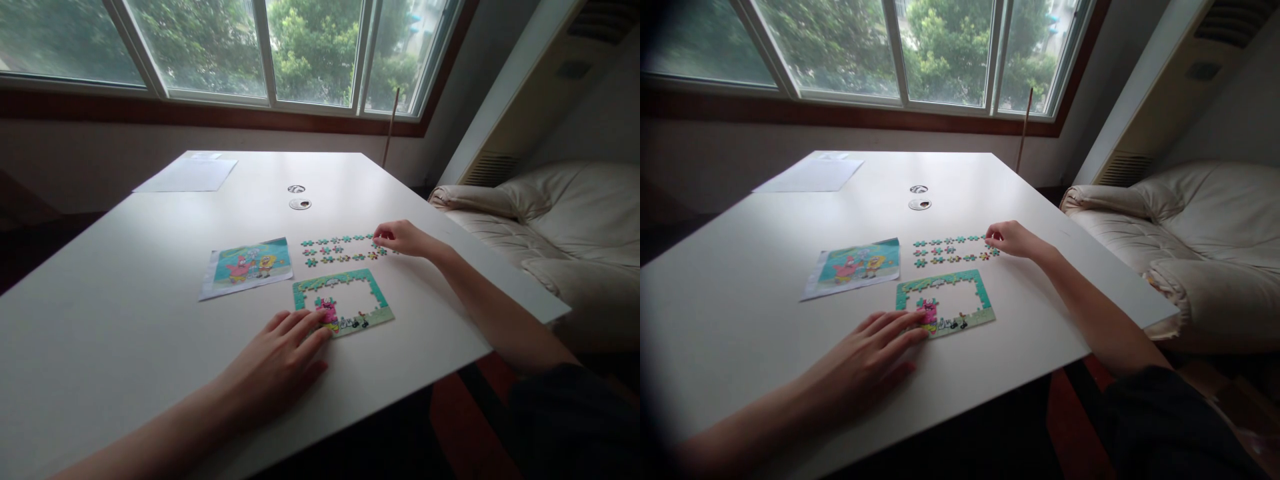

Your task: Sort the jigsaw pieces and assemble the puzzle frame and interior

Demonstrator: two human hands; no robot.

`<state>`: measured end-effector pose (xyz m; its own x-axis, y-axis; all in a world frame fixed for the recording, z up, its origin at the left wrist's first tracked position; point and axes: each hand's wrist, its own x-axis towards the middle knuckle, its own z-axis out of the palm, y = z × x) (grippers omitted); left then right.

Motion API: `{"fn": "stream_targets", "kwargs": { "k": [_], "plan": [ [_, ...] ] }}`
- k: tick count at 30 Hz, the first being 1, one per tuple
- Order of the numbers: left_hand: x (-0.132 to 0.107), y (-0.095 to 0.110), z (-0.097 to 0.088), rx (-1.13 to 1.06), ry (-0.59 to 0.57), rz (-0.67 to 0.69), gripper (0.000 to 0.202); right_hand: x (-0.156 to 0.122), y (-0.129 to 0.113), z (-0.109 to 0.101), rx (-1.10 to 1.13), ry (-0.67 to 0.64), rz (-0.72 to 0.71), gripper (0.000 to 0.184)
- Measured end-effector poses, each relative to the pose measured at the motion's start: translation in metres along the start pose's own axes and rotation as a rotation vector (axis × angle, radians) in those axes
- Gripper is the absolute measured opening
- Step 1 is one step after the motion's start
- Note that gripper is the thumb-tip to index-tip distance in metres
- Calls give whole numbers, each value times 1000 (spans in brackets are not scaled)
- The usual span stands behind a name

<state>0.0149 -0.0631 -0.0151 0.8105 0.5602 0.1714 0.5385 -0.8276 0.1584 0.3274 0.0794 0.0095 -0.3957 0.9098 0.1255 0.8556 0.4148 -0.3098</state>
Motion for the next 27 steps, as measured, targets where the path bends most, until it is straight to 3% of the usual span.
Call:
{"fn": "stream_targets", "kwargs": {
  "k": [9, 20, 27],
  "plan": [
    [1, 3, -1, 36, 8, -15, 31, 6, -6, 8, 57, -36, -47, 23],
    [-2, 2, 1, 108, 82, 68, 29, 58, -66, 28, 85, -137, -300, 18],
    [-2, 3, -1, 99, 65, 66, 30, 83, -91, 37, 84, -256, -286, 26]
  ]
}}
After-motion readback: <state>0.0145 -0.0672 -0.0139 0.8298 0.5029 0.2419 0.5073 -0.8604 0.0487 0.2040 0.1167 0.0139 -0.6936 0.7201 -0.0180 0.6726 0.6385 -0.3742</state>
